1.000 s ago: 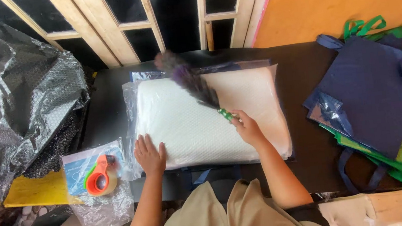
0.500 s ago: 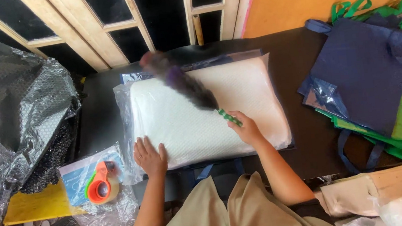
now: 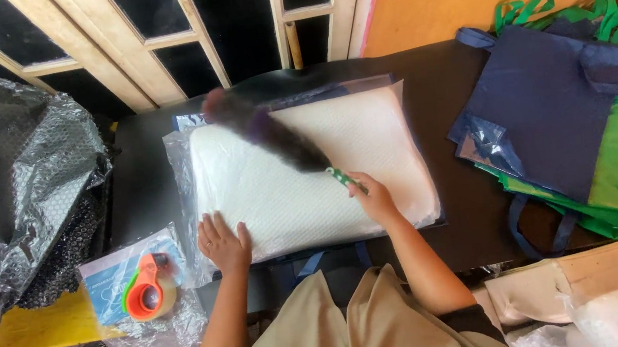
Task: Cleaning a pillow and a tote bag with a duster before inserting the pillow into the bag and wrapping it in bubble wrap for shipping.
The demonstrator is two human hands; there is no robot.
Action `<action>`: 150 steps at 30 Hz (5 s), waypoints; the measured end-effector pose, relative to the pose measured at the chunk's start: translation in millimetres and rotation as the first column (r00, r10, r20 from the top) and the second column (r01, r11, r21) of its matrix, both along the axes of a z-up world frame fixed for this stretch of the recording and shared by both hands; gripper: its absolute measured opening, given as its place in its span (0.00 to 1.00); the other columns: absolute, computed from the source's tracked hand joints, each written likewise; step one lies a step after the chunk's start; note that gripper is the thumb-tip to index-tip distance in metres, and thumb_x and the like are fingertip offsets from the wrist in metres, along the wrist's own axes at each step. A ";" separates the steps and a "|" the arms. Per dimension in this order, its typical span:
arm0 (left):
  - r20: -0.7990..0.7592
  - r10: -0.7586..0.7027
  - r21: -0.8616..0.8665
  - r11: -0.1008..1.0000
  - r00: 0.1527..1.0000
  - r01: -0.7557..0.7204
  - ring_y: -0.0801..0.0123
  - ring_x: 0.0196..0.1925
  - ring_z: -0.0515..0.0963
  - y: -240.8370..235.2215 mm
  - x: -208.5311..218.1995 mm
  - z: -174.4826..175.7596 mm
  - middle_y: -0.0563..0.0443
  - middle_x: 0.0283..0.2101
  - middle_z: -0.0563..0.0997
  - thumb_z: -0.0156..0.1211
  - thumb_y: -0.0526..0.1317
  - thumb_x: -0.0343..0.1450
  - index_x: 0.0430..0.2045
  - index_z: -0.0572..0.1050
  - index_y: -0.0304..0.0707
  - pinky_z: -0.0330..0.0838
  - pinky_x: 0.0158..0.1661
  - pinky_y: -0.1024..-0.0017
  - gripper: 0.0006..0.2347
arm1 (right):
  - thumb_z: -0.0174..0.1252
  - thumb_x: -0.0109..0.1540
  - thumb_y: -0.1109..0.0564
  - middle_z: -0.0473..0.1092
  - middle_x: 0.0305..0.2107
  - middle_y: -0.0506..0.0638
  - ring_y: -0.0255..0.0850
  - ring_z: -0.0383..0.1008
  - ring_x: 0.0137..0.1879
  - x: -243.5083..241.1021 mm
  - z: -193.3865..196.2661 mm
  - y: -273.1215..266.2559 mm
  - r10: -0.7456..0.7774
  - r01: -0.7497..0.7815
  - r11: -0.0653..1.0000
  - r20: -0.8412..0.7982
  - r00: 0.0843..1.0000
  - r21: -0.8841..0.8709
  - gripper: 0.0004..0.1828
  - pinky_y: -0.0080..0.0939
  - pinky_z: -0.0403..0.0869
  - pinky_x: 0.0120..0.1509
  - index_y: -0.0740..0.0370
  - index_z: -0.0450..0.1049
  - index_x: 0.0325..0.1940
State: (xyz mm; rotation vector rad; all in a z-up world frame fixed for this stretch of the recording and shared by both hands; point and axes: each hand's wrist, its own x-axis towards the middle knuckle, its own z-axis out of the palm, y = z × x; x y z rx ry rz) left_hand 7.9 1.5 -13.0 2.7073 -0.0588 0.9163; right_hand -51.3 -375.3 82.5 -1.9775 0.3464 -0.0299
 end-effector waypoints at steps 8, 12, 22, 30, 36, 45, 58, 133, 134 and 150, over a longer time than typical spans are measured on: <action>0.021 0.009 0.004 1.000 1.000 -0.009 0.45 0.71 0.64 -3.4 -3.5 5.0 0.38 0.67 0.68 0.50 0.56 0.74 0.64 0.69 0.38 0.53 0.64 0.52 0.28 | 0.56 0.66 0.59 0.77 0.26 0.59 0.33 0.61 0.19 -38.7 63.4 -64.7 0.234 -0.180 0.931 -0.142 0.962 0.318 0.22 0.31 0.65 0.26 0.72 0.72 0.62; -0.048 0.021 -0.030 0.999 0.999 -0.023 0.44 0.72 0.63 -5.0 -5.1 9.0 0.37 0.68 0.68 0.47 0.57 0.75 0.65 0.69 0.38 0.51 0.64 0.52 0.27 | 0.56 0.66 0.60 0.76 0.24 0.61 0.32 0.59 0.17 -50.4 48.1 -90.4 0.123 -0.071 0.955 -0.168 0.978 0.287 0.21 0.30 0.61 0.23 0.71 0.74 0.62; -0.114 0.049 -0.033 0.998 0.992 -0.053 0.45 0.74 0.61 -4.9 -5.3 2.0 0.37 0.70 0.66 0.47 0.58 0.75 0.66 0.67 0.39 0.50 0.66 0.51 0.28 | 0.56 0.68 0.60 0.73 0.21 0.59 0.32 0.60 0.14 -60.4 13.1 -108.7 -0.019 -0.009 0.923 0.068 0.997 0.385 0.18 0.29 0.61 0.19 0.63 0.74 0.62; -0.145 0.067 -0.034 0.997 0.987 -0.073 0.45 0.74 0.60 -6.0 -7.9 5.2 0.38 0.71 0.65 0.49 0.56 0.73 0.66 0.67 0.40 0.50 0.66 0.50 0.29 | 0.56 0.66 0.62 0.76 0.23 0.60 0.31 0.60 0.16 -63.0 15.4 -118.2 0.004 0.012 0.962 -0.057 0.998 0.274 0.17 0.29 0.61 0.20 0.65 0.77 0.59; -0.214 0.037 -0.081 0.995 0.976 -0.055 0.43 0.75 0.59 -7.0 -11.9 14.0 0.37 0.71 0.64 0.46 0.56 0.75 0.68 0.66 0.40 0.49 0.67 0.47 0.28 | 0.55 0.70 0.58 0.72 0.24 0.59 0.34 0.60 0.15 -52.3 6.5 -128.4 -0.239 0.187 0.931 0.137 0.961 0.314 0.16 0.30 0.61 0.18 0.63 0.72 0.62; -0.227 0.046 -0.081 0.995 0.973 -0.066 0.43 0.75 0.58 -7.6 -8.7 12.3 0.37 0.72 0.64 0.44 0.58 0.76 0.68 0.65 0.40 0.48 0.68 0.47 0.29 | 0.60 0.65 0.61 0.77 0.22 0.59 0.31 0.60 0.16 -66.2 4.2 -132.6 0.024 -0.029 0.961 0.021 0.999 0.275 0.15 0.29 0.59 0.20 0.62 0.80 0.56; -0.055 0.030 0.006 1.000 0.998 -0.030 0.42 0.72 0.62 -5.3 -8.2 6.0 0.35 0.68 0.67 0.51 0.55 0.74 0.66 0.68 0.37 0.52 0.65 0.50 0.28 | 0.58 0.64 0.65 0.71 0.23 0.64 0.29 0.55 0.15 -154.0 -12.2 -209.9 -0.209 0.201 0.860 -0.036 0.977 0.470 0.17 0.28 0.56 0.17 0.68 0.76 0.58; 0.119 -0.604 -0.919 0.232 0.788 0.317 0.55 0.73 0.57 94.0 9.8 193.1 0.39 0.70 0.62 0.41 0.44 0.73 0.72 0.55 0.35 0.47 0.73 0.56 0.29 | 0.54 0.58 0.39 0.62 0.69 0.63 0.50 0.56 0.79 -63.8 56.5 -166.9 -0.232 -0.125 0.840 0.559 0.796 0.527 0.45 0.56 0.59 0.77 0.70 0.61 0.72; 0.014 -0.581 -0.895 0.356 0.814 0.269 0.45 0.78 0.45 74.0 6.2 206.5 0.31 0.76 0.52 0.43 0.33 0.76 0.74 0.49 0.33 0.39 0.74 0.52 0.28 | 0.58 0.59 0.41 0.63 0.69 0.57 0.45 0.57 0.78 -56.4 45.9 -158.2 -0.245 -0.007 0.873 0.451 0.858 0.487 0.40 0.49 0.59 0.77 0.66 0.65 0.70; -0.542 -0.349 -0.660 0.740 0.764 -0.130 0.38 0.72 0.62 80.9 -2.0 36.3 0.23 0.69 0.62 0.85 0.48 0.47 0.72 0.50 0.30 0.54 0.73 0.50 0.59 | 0.69 0.54 0.31 0.71 0.54 0.55 0.59 0.73 0.59 -114.2 -130.0 -241.1 -0.818 0.591 0.427 -0.013 0.575 -0.685 0.42 0.63 0.75 0.55 0.45 0.72 0.68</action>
